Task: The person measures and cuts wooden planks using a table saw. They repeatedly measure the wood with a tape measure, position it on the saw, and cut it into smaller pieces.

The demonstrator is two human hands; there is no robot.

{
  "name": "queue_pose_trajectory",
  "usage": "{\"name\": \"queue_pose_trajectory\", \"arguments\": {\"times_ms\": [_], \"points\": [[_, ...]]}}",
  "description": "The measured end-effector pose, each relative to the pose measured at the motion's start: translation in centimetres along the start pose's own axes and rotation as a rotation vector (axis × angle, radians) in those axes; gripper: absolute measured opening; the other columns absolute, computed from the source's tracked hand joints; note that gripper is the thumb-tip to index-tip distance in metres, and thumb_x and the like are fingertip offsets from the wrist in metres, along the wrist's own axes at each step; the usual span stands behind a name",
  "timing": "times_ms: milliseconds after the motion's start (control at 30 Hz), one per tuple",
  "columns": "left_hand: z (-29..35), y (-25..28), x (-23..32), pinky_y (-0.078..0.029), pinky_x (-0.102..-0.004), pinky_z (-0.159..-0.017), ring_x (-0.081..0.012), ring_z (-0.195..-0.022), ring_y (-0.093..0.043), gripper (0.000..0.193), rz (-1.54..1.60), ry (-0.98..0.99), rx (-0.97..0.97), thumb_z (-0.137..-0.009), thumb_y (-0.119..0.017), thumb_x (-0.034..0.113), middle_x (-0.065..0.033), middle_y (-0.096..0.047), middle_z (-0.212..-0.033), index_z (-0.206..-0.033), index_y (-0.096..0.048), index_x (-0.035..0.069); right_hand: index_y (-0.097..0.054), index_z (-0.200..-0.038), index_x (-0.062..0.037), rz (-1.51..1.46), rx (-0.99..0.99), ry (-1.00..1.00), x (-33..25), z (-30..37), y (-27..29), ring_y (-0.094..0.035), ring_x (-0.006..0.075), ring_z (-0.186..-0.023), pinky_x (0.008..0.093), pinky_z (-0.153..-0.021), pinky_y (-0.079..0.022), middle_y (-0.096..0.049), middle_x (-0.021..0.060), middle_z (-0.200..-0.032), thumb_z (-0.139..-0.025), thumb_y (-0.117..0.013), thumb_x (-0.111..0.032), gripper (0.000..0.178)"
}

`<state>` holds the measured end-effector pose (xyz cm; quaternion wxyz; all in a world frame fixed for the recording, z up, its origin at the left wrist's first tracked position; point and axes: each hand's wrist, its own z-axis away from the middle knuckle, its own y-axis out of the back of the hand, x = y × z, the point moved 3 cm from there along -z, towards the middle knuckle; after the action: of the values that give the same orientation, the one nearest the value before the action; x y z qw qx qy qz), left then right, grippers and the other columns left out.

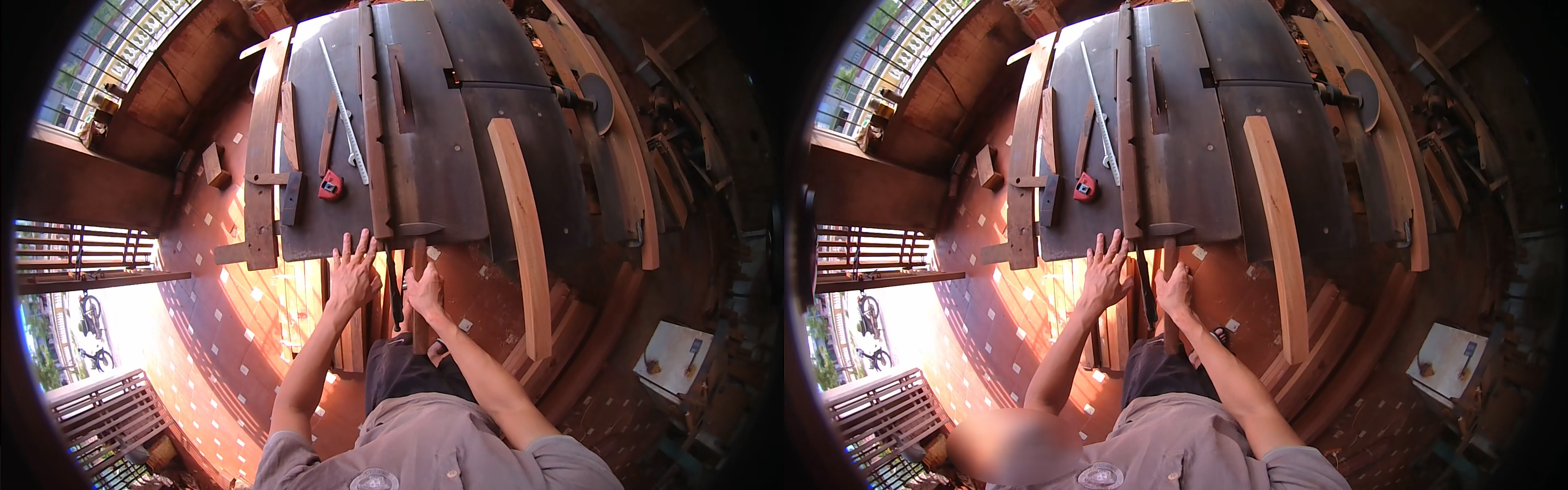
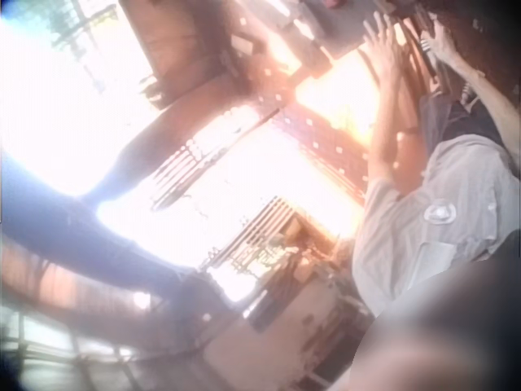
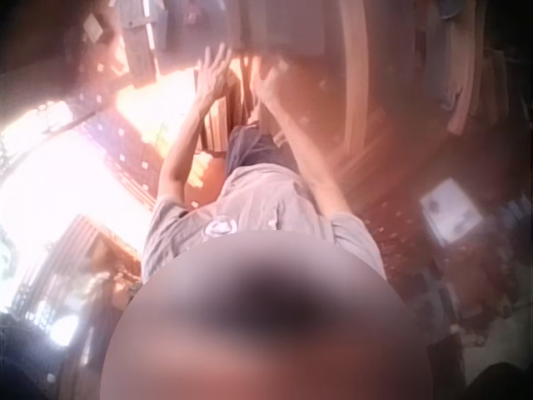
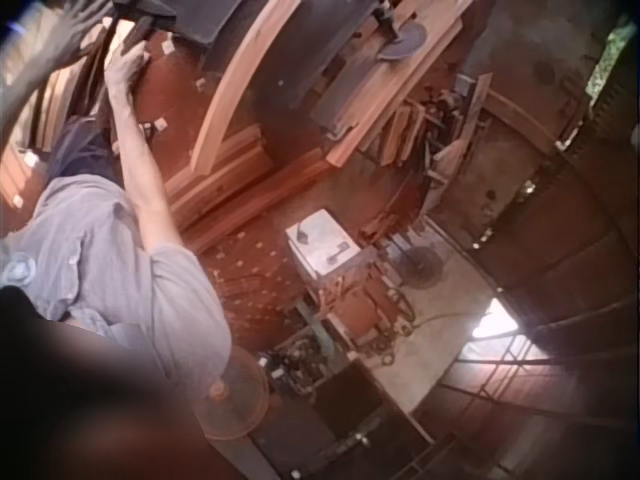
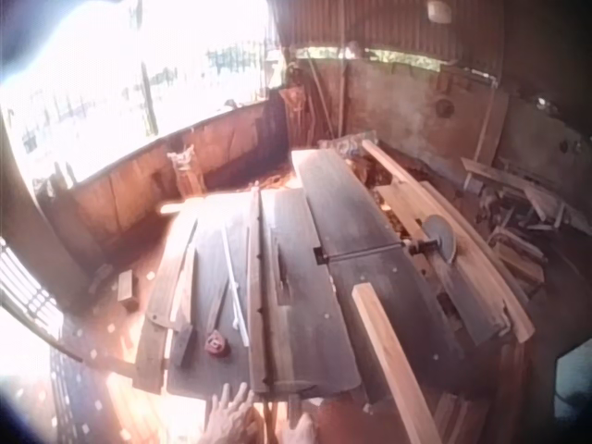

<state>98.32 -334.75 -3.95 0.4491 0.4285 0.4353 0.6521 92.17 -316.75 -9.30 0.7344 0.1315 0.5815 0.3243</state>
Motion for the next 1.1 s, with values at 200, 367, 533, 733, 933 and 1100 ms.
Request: {"name": "queue_pose_trajectory", "arguments": {"times_ms": [200,367,533,733,933,1100], "points": [[0.2,0.5,0.3,-0.026,-0.0652,-0.122,-0.0448,-0.159,-0.014,0.099,0.009,0.017,-0.024,-0.082,-0.074,0.038,-0.0081,-0.017,-0.174,-0.165,-0.028,0.014,-0.057,-0.106,0.0077,-0.025,-0.008,0.011,-0.8,0.2,0.7,-0.068,0.0517,-0.092,0.0562,-0.081,-0.054,-0.067,0.0352,-0.098,-0.091,-0.069,-0.026,0.039],[0.3,0.4,0.0,-0.026,-0.0666,-0.122,-0.0467,-0.158,-0.013,0.101,0.007,0.000,-0.028,-0.081,-0.077,0.040,-0.0095,-0.015,-0.175,-0.165,-0.028,0.013,-0.057,-0.100,0.0068,-0.038,-0.030,0.065,-0.8,0.1,0.5,-0.068,0.0526,-0.085,0.0547,-0.077,-0.055,-0.069,0.0338,-0.088,-0.092,-0.068,-0.025,0.034],[0.2,0.8,-0.2,-0.026,-0.0672,-0.121,-0.0465,-0.158,-0.011,0.100,0.022,-0.008,-0.051,-0.084,-0.074,0.041,-0.0089,-0.012,-0.175,-0.166,-0.024,0.014,-0.057,-0.099,0.0066,-0.025,-0.045,-0.015,-1.9,0.8,0.3,-0.070,0.0510,-0.081,0.0543,-0.075,-0.056,-0.069,0.0328,-0.086,-0.090,-0.068,-0.026,0.036],[-4.9,4.8,-2.6,-0.058,-0.0434,-0.092,-0.0361,-0.098,-0.073,0.025,0.526,0.138,0.338,-0.089,-0.067,0.024,-0.0116,-0.076,-0.109,-0.104,-0.079,0.007,-0.058,-0.097,0.0049,-0.082,-0.082,-0.064,-3.9,1.1,2.0,-0.072,0.0462,-0.079,0.0518,-0.074,-0.056,-0.071,0.0279,-0.081,-0.092,-0.069,-0.028,0.035],[-17.9,8.8,-6.5,-0.060,-0.0492,-0.081,-0.0417,-0.090,-0.074,0.032,0.332,0.496,0.382,-0.090,-0.076,0.033,-0.0232,-0.074,-0.093,-0.094,-0.069,0.002,-0.060,-0.101,0.0041,-0.075,-0.004,0.148,-4.9,1.5,3.3,-0.066,0.0221,-0.046,0.0373,-0.046,-0.054,-0.068,0.0126,-0.064,-0.093,-0.073,-0.023,0.031],[-20.4,6.9,-7.2,-0.060,-0.0526,-0.079,-0.0450,-0.089,-0.073,0.028,0.396,0.447,0.423,-0.088,-0.079,0.028,-0.0240,-0.074,-0.093,-0.100,-0.070,0.004,-0.061,-0.101,0.0038,-0.063,0.001,0.217,-8.7,0.1,5.1,-0.067,0.0226,-0.046,0.0370,-0.047,-0.055,-0.068,0.0128,-0.066,-0.092,-0.073,-0.020,0.028]]}}
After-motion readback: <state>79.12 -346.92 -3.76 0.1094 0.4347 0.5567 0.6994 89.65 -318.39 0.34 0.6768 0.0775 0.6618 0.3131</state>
